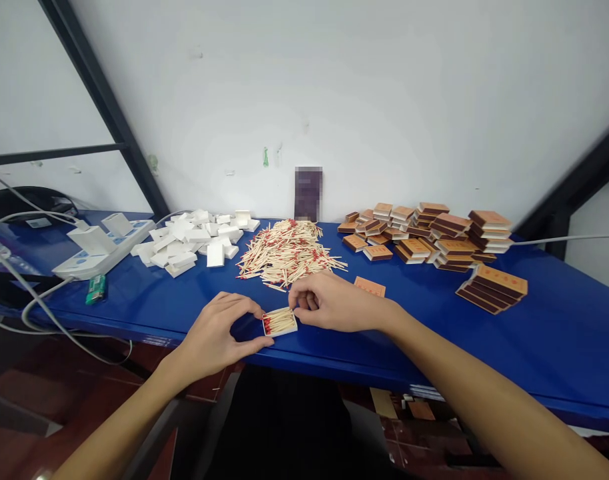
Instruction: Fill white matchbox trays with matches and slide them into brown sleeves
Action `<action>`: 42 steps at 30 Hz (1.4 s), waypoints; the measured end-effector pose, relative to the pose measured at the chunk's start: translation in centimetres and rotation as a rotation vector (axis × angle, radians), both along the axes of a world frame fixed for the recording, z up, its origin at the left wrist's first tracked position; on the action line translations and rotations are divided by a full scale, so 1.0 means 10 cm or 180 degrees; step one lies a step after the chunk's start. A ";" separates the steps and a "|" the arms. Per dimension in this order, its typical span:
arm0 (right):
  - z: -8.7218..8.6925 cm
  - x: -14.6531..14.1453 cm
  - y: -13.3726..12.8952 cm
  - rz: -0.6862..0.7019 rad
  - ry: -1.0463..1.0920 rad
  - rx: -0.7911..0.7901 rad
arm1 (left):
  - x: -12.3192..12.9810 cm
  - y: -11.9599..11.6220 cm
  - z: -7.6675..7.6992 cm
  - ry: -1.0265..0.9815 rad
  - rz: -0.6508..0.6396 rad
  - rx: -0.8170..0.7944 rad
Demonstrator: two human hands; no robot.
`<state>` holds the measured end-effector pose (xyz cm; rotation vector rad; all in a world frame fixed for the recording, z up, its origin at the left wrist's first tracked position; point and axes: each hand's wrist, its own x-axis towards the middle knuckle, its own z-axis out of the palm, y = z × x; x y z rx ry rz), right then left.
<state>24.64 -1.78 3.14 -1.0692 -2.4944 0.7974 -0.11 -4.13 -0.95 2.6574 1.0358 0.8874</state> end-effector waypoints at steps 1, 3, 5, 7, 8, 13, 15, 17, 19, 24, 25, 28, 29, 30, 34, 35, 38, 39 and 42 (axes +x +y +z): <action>0.00 0.00 0.01 0.0017 -0.0001 -0.0031 | 0.00 0.00 0.00 0.0001 -0.0002 -0.0001; -0.02 -0.01 0.02 0.0049 0.0026 -0.0067 | -0.01 0.00 0.00 0.0003 0.0006 -0.0007; -0.03 -0.02 0.03 0.0083 0.0078 -0.0075 | -0.02 0.01 0.00 0.0025 0.0002 -0.0014; -0.04 -0.02 0.03 0.0115 0.0134 -0.0053 | -0.02 0.01 0.00 0.0065 -0.0009 -0.0002; -0.04 -0.03 0.03 0.0126 0.0156 -0.0042 | -0.03 0.01 0.00 0.0093 -0.0021 0.0001; -0.04 -0.04 0.00 0.0155 0.0233 -0.0036 | -0.03 0.01 0.00 0.0150 -0.0049 -0.0001; -0.04 -0.05 0.00 0.0174 0.0245 -0.0042 | -0.04 0.01 0.01 0.0176 -0.0059 -0.0016; -0.06 -0.06 0.00 0.0179 0.0246 -0.0006 | -0.04 0.00 0.01 0.0217 -0.0075 -0.0035; -0.08 -0.08 0.00 0.0178 0.0245 0.0078 | -0.04 0.00 0.01 0.0257 -0.0081 -0.0046; -0.10 -0.11 0.00 0.0195 0.0286 0.0258 | -0.05 0.00 0.02 0.0422 -0.0124 -0.0069; -0.10 -0.11 0.00 0.0209 0.0306 0.0275 | -0.05 0.00 0.02 0.0456 -0.0129 -0.0067; -0.11 -0.13 -0.01 0.0224 0.0417 0.0446 | -0.04 0.00 0.02 0.0469 -0.0122 -0.0034; -0.12 -0.14 -0.02 0.0227 0.0452 0.0535 | -0.04 0.00 0.02 0.0455 -0.0116 -0.0026; -0.14 -0.15 -0.02 0.0226 0.0478 0.0626 | -0.04 0.00 0.01 0.0437 -0.0105 -0.0018; -0.19 -0.17 -0.03 0.0285 0.0425 0.0719 | -0.04 0.00 -0.01 0.0379 -0.0011 -0.0009; -0.20 -0.18 -0.03 0.0303 0.0399 0.0700 | -0.04 0.00 -0.02 0.0368 0.0010 -0.0008; -0.19 -0.17 -0.03 0.0344 0.0315 0.0629 | -0.05 0.00 -0.03 0.0345 0.0053 -0.0020; -0.18 -0.16 -0.02 0.0357 0.0295 0.0600 | -0.05 0.00 -0.03 0.0336 0.0064 -0.0026; -0.16 -0.15 -0.02 0.0440 0.0301 0.0476 | -0.04 0.00 -0.02 0.0320 0.0075 -0.0047</action>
